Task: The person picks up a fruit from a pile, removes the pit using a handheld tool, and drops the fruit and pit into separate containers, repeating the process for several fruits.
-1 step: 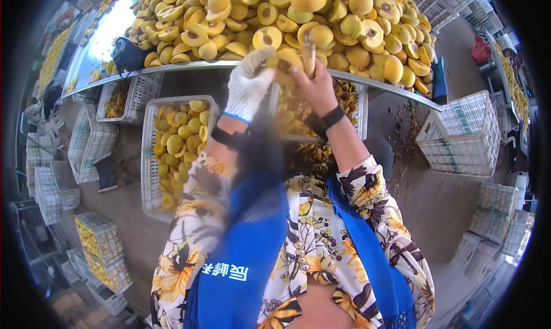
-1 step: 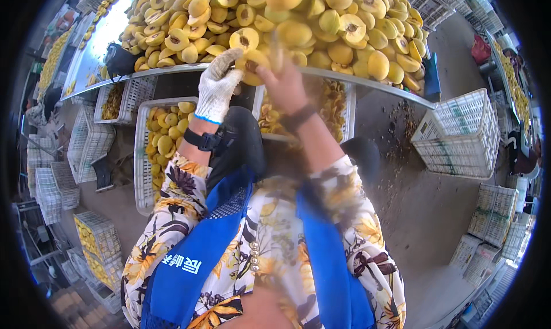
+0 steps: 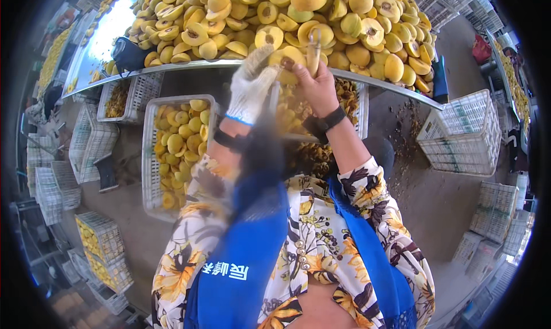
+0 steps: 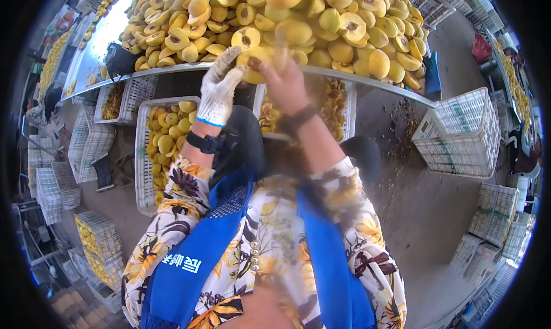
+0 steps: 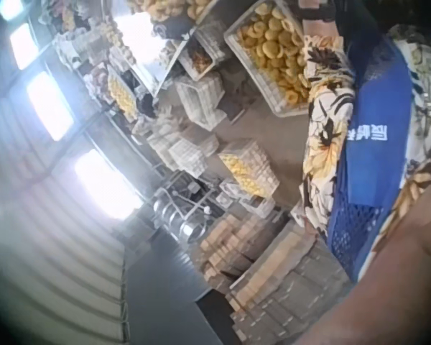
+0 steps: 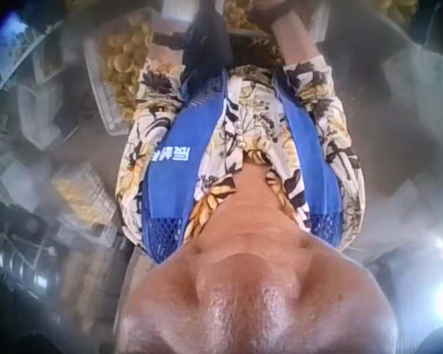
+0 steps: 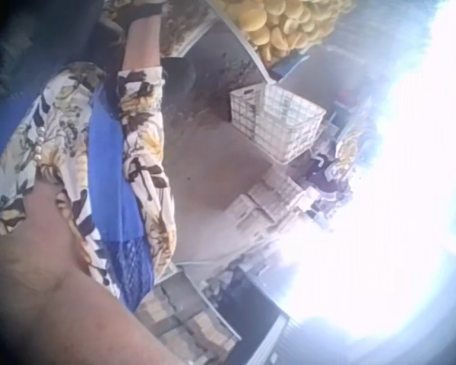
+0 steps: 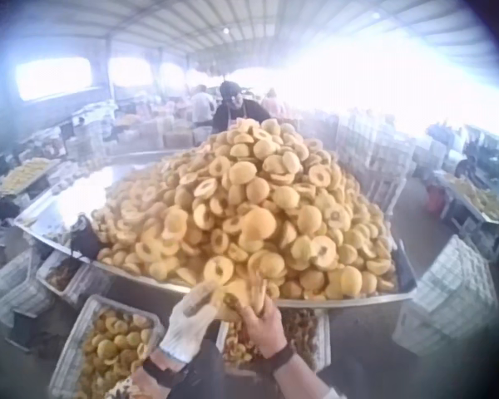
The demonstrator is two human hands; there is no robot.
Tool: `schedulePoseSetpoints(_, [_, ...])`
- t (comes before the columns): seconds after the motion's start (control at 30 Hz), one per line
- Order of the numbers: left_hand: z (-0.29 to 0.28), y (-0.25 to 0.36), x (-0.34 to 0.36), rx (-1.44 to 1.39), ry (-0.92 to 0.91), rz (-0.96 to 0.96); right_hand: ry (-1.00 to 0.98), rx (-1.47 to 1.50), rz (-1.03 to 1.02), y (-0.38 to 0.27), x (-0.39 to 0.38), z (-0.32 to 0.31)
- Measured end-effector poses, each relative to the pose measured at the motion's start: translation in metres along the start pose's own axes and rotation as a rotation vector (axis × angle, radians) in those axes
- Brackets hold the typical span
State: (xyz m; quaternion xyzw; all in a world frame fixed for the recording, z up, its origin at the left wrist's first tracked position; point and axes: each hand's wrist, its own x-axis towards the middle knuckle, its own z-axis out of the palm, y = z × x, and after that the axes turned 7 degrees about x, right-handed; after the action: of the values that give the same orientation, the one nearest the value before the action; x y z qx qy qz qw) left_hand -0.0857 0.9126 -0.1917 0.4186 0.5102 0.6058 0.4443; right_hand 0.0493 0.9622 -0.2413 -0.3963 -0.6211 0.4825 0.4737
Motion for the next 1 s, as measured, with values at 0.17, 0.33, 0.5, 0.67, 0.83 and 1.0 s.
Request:
schedulePoseSetpoints(0.17, [0.008,-0.045,-0.004,-0.338,0.168,-0.114,0.17,-0.257,0.059,-0.033,-0.033,0.025])
schedulePoseSetpoints(0.33, [0.01,-0.061,0.002,-0.351,0.32,-0.266,-0.108,-0.639,0.112,-0.029,-0.062,0.015])
schedulePoseSetpoints(0.5, [0.018,-0.053,-0.003,-0.271,0.351,-0.19,-0.136,-0.734,0.112,-0.034,-0.069,0.013])
schedulePoseSetpoints(0.67, [0.024,-0.038,-0.015,-0.242,0.34,-0.174,-0.116,-0.725,0.103,-0.032,-0.075,0.015])
schedulePoseSetpoints(0.83, [0.027,-0.023,-0.018,-0.265,0.345,-0.183,-0.027,-0.842,0.135,-0.03,-0.082,0.026])
schedulePoseSetpoints(1.0, [0.029,-0.017,-0.025,-0.284,0.294,-0.169,-0.032,-0.804,0.157,-0.031,-0.083,0.027])
